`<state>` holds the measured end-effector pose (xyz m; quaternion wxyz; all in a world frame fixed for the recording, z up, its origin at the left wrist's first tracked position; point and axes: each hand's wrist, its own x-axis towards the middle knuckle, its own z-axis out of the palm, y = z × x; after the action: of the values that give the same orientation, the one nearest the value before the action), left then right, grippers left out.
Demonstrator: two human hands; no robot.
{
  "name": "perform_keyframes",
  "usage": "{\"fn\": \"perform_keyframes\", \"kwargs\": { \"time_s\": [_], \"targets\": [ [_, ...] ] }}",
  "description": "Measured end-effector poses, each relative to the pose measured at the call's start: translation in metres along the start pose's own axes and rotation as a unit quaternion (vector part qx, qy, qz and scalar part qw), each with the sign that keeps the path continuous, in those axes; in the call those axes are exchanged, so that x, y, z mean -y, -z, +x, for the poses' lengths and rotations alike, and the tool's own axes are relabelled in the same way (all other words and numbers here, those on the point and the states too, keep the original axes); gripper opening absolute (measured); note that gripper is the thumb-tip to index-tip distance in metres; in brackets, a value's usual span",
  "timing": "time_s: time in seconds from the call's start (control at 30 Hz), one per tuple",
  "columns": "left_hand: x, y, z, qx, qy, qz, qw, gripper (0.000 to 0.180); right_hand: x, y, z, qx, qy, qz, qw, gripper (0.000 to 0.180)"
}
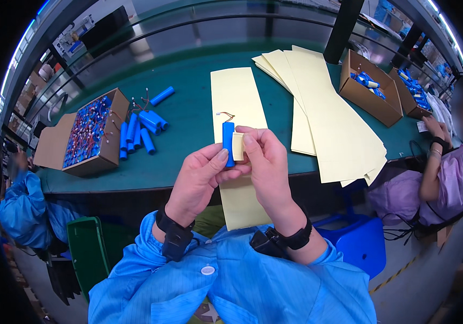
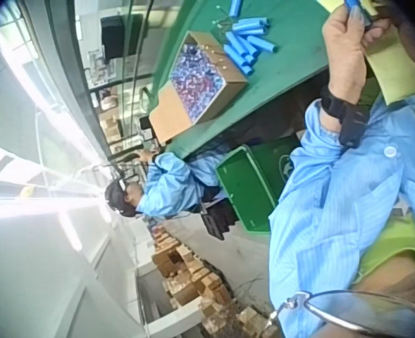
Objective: The recorder assembles small battery packs by applying insulation sheets to individual cells and placing them into a box.
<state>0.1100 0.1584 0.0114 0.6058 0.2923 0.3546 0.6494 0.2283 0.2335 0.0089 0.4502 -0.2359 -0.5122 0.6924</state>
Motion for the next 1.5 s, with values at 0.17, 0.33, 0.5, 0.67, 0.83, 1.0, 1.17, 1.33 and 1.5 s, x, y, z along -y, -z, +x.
{"fn": "perform_keyframes", "kwargs": {
  "time_s": [0.17,0.33,0.5,0.67,0.83,1.0,1.17,1.33,1.5],
  "targets": [
    [0.005,0.003,-0.003,-0.013,-0.010,0.010,1.000,0.031,-0.003,-0.007,0.000,-0.024,0.031,-0.092,0.995,0.020],
    [0.006,0.003,-0.004,-0.023,-0.025,0.034,0.999,0.033,-0.008,-0.009,0.000,-0.037,0.063,-0.120,0.990,0.019],
    [0.008,-0.003,-0.003,-0.052,-0.049,0.054,0.996,0.028,-0.016,-0.009,0.001,-0.055,0.120,-0.195,0.972,0.014],
    [0.016,-0.006,-0.001,-0.100,-0.098,0.088,0.986,0.023,-0.011,-0.007,-0.006,-0.058,0.110,-0.215,0.969,0.011],
    [0.010,-0.015,-0.007,-0.143,-0.135,0.182,0.963,0.022,0.004,0.006,-0.003,-0.085,0.109,-0.145,0.980,0.020],
    [-0.006,-0.019,-0.016,0.015,-0.089,0.151,0.984,0.026,0.019,0.016,-0.006,0.155,-0.128,0.068,0.977,0.039],
    [-0.018,-0.010,-0.020,0.236,0.122,-0.107,0.958,0.031,-0.005,0.013,-0.014,0.277,-0.067,0.315,0.905,0.041],
    [-0.017,-0.022,-0.022,0.232,0.181,-0.136,0.946,0.032,0.015,0.011,-0.022,0.270,-0.061,0.229,0.933,0.030],
    [-0.015,-0.022,-0.016,0.058,-0.068,0.342,0.935,0.021,0.050,0.025,-0.004,0.068,0.071,-0.026,0.995,0.030]
  ]
}}
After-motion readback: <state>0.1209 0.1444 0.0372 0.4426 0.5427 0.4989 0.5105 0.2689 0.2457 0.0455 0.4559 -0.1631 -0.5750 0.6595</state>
